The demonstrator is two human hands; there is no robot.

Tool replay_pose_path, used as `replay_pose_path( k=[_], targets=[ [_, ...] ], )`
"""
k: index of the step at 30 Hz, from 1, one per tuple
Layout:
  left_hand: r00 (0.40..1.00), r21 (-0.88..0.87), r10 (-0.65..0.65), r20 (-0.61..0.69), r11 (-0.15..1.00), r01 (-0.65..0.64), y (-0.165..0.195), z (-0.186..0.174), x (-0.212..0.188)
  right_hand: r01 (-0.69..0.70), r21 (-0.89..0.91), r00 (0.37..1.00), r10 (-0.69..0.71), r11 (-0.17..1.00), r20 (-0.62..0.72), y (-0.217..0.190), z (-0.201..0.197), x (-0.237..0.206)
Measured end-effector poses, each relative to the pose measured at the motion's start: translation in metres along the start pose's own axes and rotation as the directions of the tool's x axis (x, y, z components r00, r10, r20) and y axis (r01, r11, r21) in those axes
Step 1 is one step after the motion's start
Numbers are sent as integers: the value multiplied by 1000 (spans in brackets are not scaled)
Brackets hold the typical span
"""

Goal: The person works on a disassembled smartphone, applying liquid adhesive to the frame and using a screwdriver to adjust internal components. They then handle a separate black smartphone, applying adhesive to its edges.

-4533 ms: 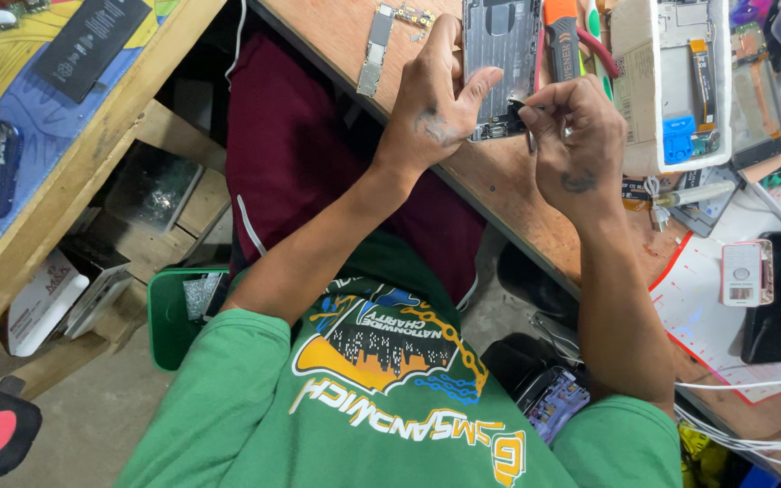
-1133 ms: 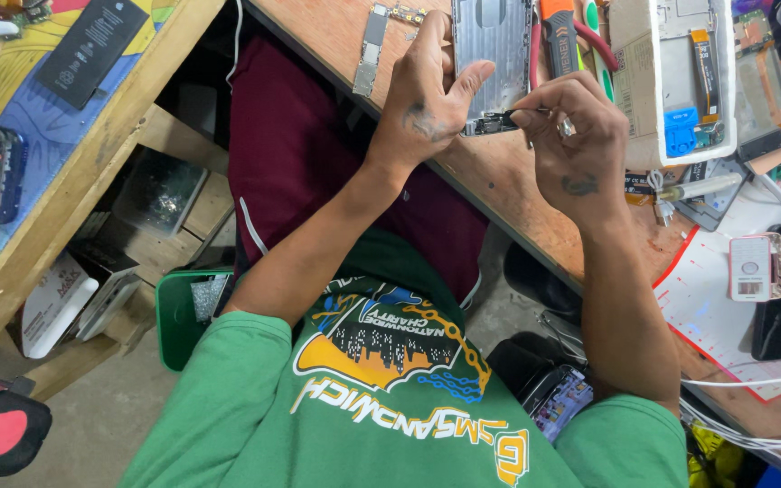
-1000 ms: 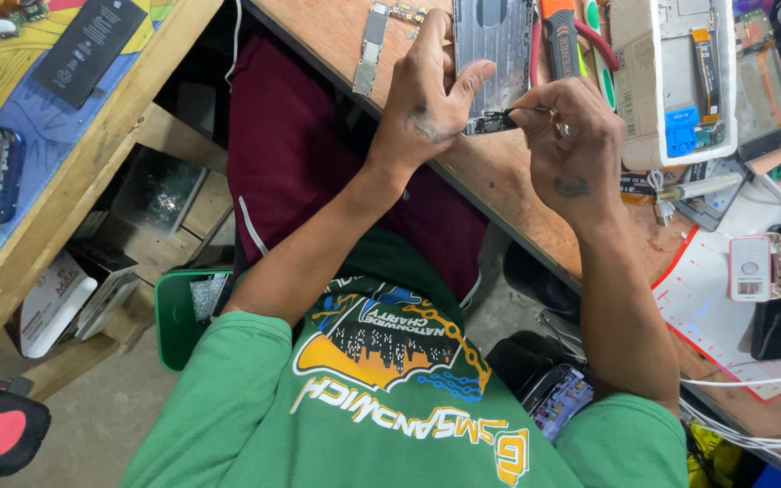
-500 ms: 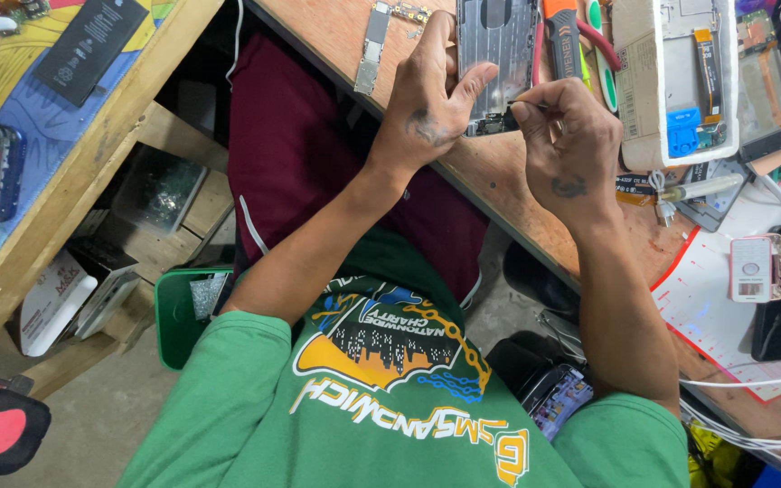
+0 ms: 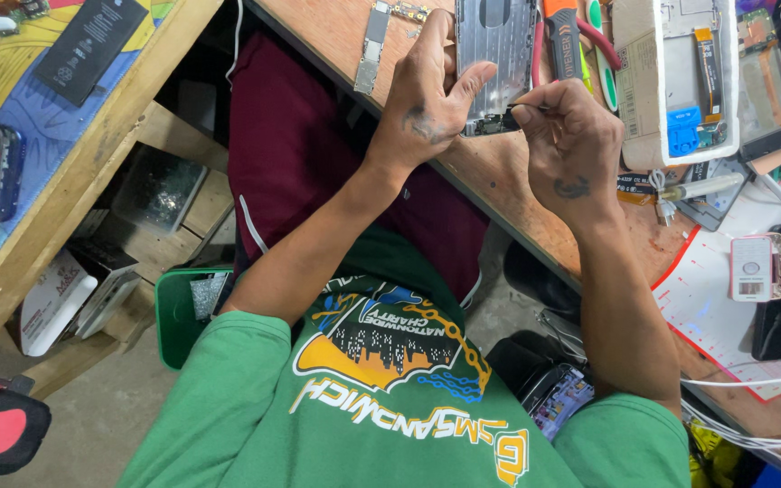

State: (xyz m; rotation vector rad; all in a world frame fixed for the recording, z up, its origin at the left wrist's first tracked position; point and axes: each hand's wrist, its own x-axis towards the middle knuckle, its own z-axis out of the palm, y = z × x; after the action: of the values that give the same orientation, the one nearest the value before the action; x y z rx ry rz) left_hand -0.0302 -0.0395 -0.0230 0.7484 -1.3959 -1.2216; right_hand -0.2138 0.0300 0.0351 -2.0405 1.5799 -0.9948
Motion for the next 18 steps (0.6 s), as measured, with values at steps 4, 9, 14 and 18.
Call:
replay_pose_path(
  k=[4,9,14,18],
  targets=[
    [998,-21,61,-8,998,-61,0,0,0,7,-93,1000,-9,996,-28,-1,1,0],
    [999,24,-29,-35,999,30,0,2,-1,87,-4,996,-88,996,-29,-9,-5,4],
    [995,74,-33,-99,996,41,5,4,-1,-72,222,994,90,972,-69,-14,-24,12],
    [992,174,22,-123,985,0,11,3,-5,-92,-53,984,83,994,-155,-6,-35,13]
  ],
)
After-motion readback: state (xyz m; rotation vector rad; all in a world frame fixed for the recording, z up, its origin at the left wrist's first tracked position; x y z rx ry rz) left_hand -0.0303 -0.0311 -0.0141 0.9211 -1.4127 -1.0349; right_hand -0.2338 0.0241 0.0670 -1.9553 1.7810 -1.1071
